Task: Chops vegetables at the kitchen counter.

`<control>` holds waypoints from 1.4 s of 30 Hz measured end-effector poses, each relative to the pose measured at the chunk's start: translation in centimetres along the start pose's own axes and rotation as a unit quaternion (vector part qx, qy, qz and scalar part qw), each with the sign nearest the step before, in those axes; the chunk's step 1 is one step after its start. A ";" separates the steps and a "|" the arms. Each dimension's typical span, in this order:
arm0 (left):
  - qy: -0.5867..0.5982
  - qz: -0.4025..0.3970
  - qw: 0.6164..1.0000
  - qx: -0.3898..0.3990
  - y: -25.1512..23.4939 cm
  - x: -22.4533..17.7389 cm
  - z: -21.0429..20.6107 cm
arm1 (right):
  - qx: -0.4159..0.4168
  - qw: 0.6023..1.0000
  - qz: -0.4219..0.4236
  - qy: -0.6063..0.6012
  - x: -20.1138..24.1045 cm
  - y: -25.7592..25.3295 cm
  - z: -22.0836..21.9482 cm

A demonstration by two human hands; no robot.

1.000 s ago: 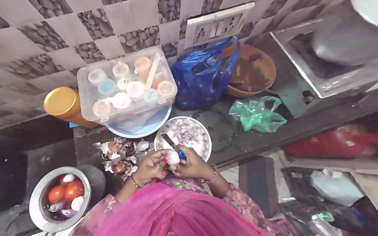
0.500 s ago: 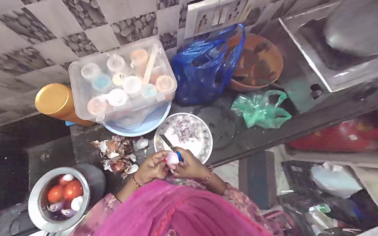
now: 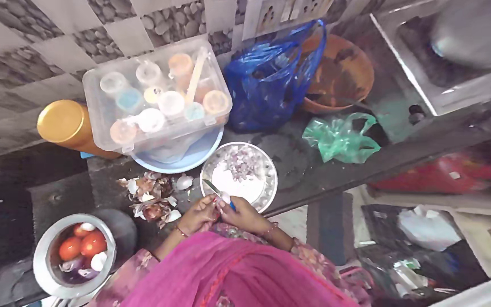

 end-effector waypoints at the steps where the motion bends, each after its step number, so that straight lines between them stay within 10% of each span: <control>1: 0.002 0.009 1.000 -0.018 -0.1 0.2 0.1 | 0.006 1.000 -0.025 0.005 -0.1 0.0 0.0; 16: 0.066 -0.032 0.987 -0.140 -0.5 -0.3 1.3 | 0.073 0.993 -0.064 -0.069 -0.9 -1.2 -0.5; 29: -0.110 -0.052 0.973 -0.198 1.8 -2.7 2.5 | 0.238 0.879 -0.199 -0.362 -2.9 -0.9 -0.7; 35: -0.030 -0.064 0.992 -0.100 2.3 -2.7 1.6 | 0.105 0.982 -0.045 -0.151 0.1 -1.0 0.3; 42: -0.028 -0.103 0.994 0.004 1.8 -1.9 0.4 | 0.067 0.996 0.050 -0.022 1.9 -0.9 0.0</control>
Point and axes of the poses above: each hand's wrist, its own y-axis away from the middle knuckle, its own z-axis out of the back of the hand, x = y × z, the point moved 6 cm from there along -y, towards the middle knuckle, and after that the axes turned 1 degree about -z, right-handed, at the moved point
